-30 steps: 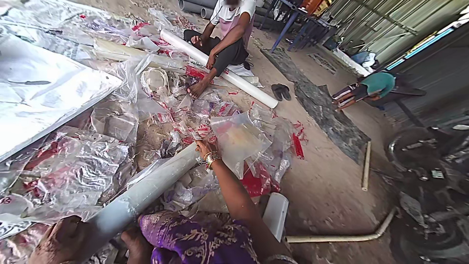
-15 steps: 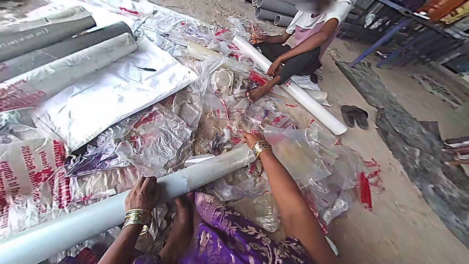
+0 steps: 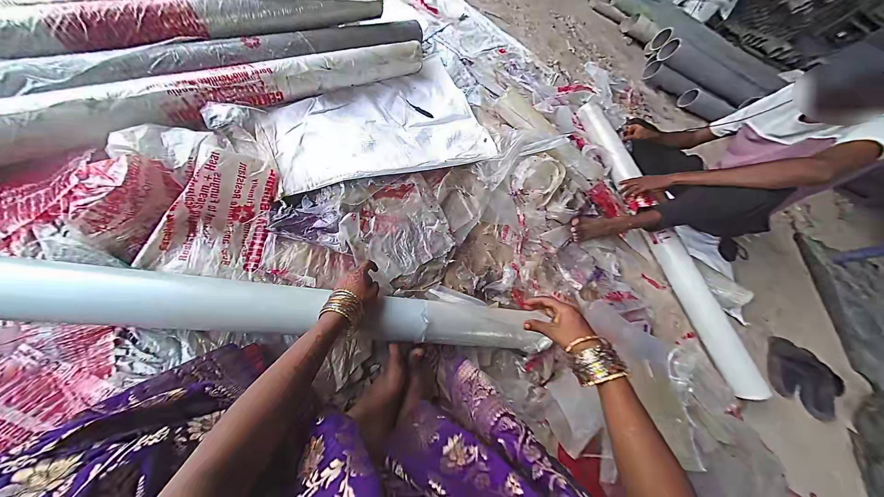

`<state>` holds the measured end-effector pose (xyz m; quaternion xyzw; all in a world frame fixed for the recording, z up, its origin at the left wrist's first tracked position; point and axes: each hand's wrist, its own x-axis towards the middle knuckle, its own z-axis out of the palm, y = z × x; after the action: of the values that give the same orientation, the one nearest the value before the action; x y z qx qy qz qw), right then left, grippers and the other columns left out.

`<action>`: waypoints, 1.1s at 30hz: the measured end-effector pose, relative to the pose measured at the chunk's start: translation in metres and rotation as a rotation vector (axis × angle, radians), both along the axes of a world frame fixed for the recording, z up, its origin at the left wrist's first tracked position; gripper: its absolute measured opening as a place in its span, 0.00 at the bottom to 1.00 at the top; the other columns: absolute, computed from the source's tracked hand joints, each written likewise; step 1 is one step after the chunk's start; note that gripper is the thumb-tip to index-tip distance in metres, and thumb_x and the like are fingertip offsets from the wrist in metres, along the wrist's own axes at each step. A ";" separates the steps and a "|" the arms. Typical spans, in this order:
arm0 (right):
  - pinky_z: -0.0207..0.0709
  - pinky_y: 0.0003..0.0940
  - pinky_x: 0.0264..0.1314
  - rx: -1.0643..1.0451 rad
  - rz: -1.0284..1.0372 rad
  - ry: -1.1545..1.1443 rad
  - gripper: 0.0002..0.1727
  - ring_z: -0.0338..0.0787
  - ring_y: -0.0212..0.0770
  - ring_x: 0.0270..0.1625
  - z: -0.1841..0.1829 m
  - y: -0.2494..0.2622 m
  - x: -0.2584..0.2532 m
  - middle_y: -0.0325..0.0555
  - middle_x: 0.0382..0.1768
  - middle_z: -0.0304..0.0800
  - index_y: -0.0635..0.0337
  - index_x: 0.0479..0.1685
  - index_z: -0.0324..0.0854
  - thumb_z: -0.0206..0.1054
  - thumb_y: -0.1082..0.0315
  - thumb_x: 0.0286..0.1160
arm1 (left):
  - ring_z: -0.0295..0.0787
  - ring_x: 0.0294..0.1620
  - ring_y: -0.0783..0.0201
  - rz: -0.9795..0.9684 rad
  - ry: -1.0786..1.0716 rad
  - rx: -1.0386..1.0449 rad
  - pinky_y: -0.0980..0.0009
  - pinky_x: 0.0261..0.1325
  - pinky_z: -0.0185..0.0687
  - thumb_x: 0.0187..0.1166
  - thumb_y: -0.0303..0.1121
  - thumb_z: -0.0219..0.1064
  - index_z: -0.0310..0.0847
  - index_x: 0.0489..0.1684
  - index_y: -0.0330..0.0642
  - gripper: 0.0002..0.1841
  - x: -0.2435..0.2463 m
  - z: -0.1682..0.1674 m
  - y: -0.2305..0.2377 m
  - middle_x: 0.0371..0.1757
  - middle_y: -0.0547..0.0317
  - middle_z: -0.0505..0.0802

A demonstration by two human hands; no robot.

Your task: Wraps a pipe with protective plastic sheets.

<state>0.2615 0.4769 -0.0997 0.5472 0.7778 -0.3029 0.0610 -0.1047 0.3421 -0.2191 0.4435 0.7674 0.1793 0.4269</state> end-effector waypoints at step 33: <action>0.81 0.64 0.46 0.425 -0.068 -0.079 0.10 0.93 0.65 0.40 -0.032 -0.112 0.002 0.65 0.35 0.93 0.75 0.30 0.88 0.74 0.73 0.71 | 0.78 0.75 0.32 0.145 -0.035 0.142 0.41 0.78 0.70 0.75 0.20 0.63 0.71 0.78 0.28 0.27 0.044 0.001 0.010 0.71 0.26 0.82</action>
<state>0.2636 0.3644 -0.1318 0.5852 0.8023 -0.1124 -0.0356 -0.0608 0.3522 -0.2180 0.4130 0.7753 0.2712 0.3935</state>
